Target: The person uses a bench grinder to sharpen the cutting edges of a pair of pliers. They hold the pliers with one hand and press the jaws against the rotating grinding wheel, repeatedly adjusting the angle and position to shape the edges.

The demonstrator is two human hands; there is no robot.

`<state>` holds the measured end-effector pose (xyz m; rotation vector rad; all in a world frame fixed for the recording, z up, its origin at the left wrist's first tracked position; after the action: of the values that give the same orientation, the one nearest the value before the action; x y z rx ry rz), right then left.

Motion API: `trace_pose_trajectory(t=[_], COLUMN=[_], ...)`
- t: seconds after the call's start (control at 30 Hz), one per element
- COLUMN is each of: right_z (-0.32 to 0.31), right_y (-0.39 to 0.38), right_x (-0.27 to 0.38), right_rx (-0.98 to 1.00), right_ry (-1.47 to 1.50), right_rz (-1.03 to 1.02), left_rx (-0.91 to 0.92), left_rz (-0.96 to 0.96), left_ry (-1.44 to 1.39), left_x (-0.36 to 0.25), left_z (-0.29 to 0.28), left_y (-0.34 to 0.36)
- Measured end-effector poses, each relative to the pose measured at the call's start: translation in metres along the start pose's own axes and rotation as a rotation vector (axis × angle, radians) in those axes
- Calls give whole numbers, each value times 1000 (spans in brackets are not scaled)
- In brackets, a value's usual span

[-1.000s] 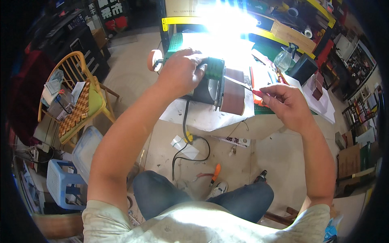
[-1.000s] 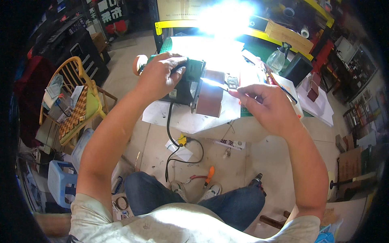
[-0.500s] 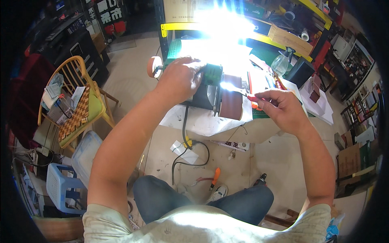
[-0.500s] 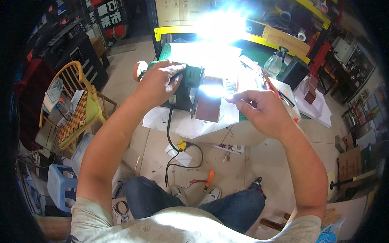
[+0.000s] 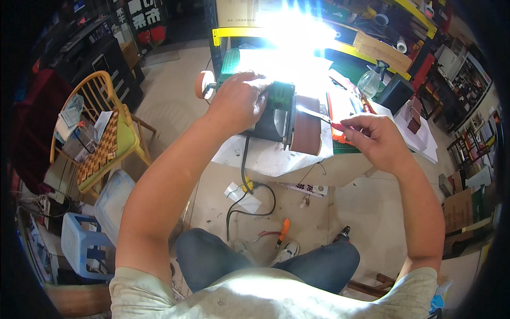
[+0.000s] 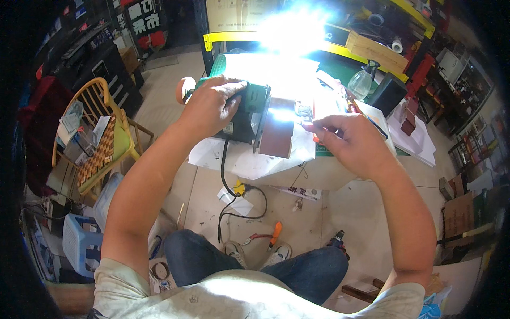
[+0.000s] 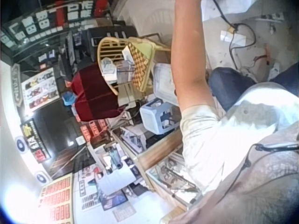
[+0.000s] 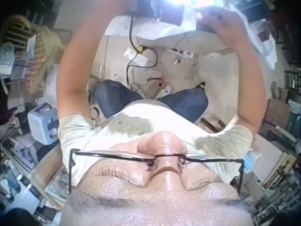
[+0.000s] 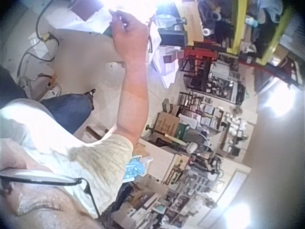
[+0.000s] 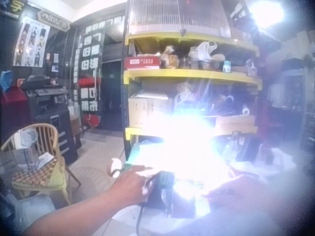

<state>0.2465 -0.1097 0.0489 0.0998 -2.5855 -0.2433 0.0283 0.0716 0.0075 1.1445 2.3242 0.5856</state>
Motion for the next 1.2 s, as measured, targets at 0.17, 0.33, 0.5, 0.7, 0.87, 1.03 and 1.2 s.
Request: trace_pose_trajectory(t=[0.17, 0.33, 0.5, 0.7, 0.87, 1.03, 1.2], right_z=[-7, -9, -15, -21, -12, -4, -2], right_y=[-2, -2, -2, -3, -1, 0, 7], right_x=[3, 6, 10, 11, 3, -3, -3], right_rx=[-5, -21, -8, 4, -12, -33, -17], right_ry=[-6, 4, -40, -79, -34, 15, 27], right_rz=[14, 17, 38, 63, 72, 53, 9], left_rx=[0, 9, -13, -24, -49, -68, -96], left_rz=[10, 6, 39, 47, 72, 95, 115], left_ry=[6, 26, 57, 44, -1, 7, 23], left_x=[0, 0, 1, 3, 2, 4, 6], left_z=[0, 0, 2, 4, 3, 5, 8], left_y=[0, 0, -2, -1, -2, -1, -2])
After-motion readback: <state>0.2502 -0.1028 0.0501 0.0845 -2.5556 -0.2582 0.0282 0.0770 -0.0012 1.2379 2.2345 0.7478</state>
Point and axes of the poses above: each hand's wrist, its own y-axis towards the middle knuckle, its own z-axis out of the palm, x = y × z, the point moved 3 cm from there along y, towards the middle knuckle, and after that the axes turned 6 degrees about -z, right-handed, at the moved point
